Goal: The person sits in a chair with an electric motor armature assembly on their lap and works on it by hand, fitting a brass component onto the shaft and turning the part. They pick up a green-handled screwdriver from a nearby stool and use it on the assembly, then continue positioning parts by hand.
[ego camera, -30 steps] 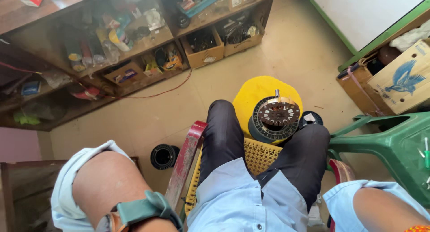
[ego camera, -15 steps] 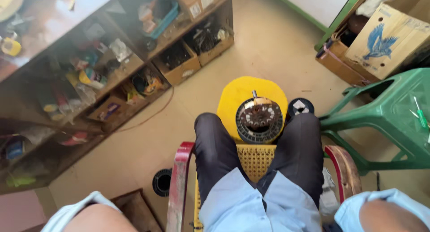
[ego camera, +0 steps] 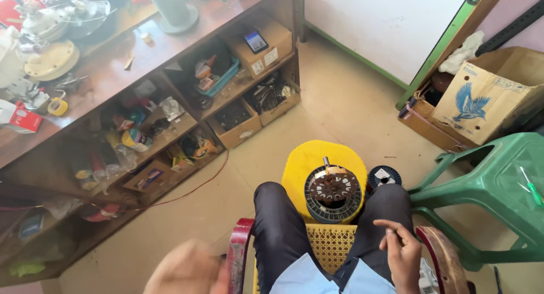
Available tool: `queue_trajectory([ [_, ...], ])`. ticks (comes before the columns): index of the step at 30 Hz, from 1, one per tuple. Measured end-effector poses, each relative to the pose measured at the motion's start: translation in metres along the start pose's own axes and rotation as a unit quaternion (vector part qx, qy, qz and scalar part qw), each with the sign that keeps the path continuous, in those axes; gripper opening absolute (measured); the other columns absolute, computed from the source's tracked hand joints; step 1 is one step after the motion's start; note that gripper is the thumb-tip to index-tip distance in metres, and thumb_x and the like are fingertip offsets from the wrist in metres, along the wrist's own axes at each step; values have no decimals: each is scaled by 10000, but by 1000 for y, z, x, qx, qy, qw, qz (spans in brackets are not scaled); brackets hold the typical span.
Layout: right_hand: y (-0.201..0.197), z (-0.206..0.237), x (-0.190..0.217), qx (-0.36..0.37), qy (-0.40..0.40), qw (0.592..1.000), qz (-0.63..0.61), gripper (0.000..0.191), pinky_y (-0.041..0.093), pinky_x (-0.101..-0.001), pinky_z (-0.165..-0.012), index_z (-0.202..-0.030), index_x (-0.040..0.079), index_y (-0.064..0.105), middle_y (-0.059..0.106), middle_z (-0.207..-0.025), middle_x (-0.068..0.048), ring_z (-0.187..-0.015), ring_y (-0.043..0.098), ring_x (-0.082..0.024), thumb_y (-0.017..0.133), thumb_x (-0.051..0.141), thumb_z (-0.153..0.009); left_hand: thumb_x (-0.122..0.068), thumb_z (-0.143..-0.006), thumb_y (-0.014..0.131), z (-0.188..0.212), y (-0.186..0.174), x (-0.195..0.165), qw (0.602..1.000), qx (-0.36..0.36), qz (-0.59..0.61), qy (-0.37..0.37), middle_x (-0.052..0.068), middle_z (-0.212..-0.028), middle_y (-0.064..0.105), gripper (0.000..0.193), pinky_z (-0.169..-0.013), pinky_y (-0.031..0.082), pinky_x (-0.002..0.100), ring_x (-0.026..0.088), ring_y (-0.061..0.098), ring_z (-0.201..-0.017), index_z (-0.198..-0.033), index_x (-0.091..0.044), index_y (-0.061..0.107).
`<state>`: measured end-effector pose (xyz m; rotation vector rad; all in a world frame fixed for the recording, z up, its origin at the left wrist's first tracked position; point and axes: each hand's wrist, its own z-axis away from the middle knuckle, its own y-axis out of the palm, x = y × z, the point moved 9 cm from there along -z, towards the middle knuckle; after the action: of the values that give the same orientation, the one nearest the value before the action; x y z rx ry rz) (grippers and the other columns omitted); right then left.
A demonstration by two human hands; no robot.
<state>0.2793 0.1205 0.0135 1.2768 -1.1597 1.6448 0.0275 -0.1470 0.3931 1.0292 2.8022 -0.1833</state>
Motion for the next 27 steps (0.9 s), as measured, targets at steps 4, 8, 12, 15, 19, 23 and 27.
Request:
queue_trajectory([
  [4,-2,3,-20,-11,-32,996,-87,276,459,-247,-579,-1024,-9,751,710,-894,-48,-637,568,-83,489,-30,-940,-152,-1037,621,100,4,92,935,-151,-1,-322,66,-982,693,660,-793,515,277,124,627,-829,-1585,-173,254],
  [8,-18,2,13,-1,-90,996,-8,218,521,-278,-661,-1017,22,744,772,-1049,-56,-729,619,-149,530,0,-980,-74,-977,641,193,17,150,835,-54,-71,-543,70,-914,711,589,-686,507,241,110,646,-761,-1493,-93,357],
  [12,-67,21,70,-70,-231,897,370,171,500,-379,-874,-1015,70,741,737,-1125,-65,-986,637,-297,626,26,-896,-62,-988,671,243,10,154,799,48,-135,-583,64,-896,729,213,-646,513,231,101,669,-759,-1198,-38,695],
  [15,-90,27,74,-142,-205,865,435,136,462,-423,-953,-1024,72,730,722,-1125,-79,-1016,611,-339,653,61,-912,-38,-997,626,272,11,156,797,-32,-45,-601,39,-917,697,178,-750,541,216,77,668,-832,-1162,2,678],
  [19,-94,25,66,-138,-199,875,419,106,459,-412,-955,-1013,70,727,721,-1101,-77,-1012,616,-325,658,90,-934,-30,-1001,629,303,28,157,767,-31,-15,-641,34,-919,711,171,-730,525,213,70,651,-815,-1157,4,690],
  [23,-98,21,57,-124,-187,887,403,102,450,-415,-963,-1019,68,734,721,-1101,-75,-1026,635,-305,656,91,-958,-34,-990,617,307,46,156,758,-17,46,-650,29,-922,720,170,-744,519,206,63,659,-834,-1142,-5,690],
  [27,-104,20,48,-132,-178,883,413,124,457,-405,-971,-1039,62,740,728,-1123,-79,-1028,618,-317,663,94,-947,-52,-996,628,304,47,155,749,-4,36,-661,32,-901,735,160,-713,501,215,65,632,-793,-1128,-2,704],
])
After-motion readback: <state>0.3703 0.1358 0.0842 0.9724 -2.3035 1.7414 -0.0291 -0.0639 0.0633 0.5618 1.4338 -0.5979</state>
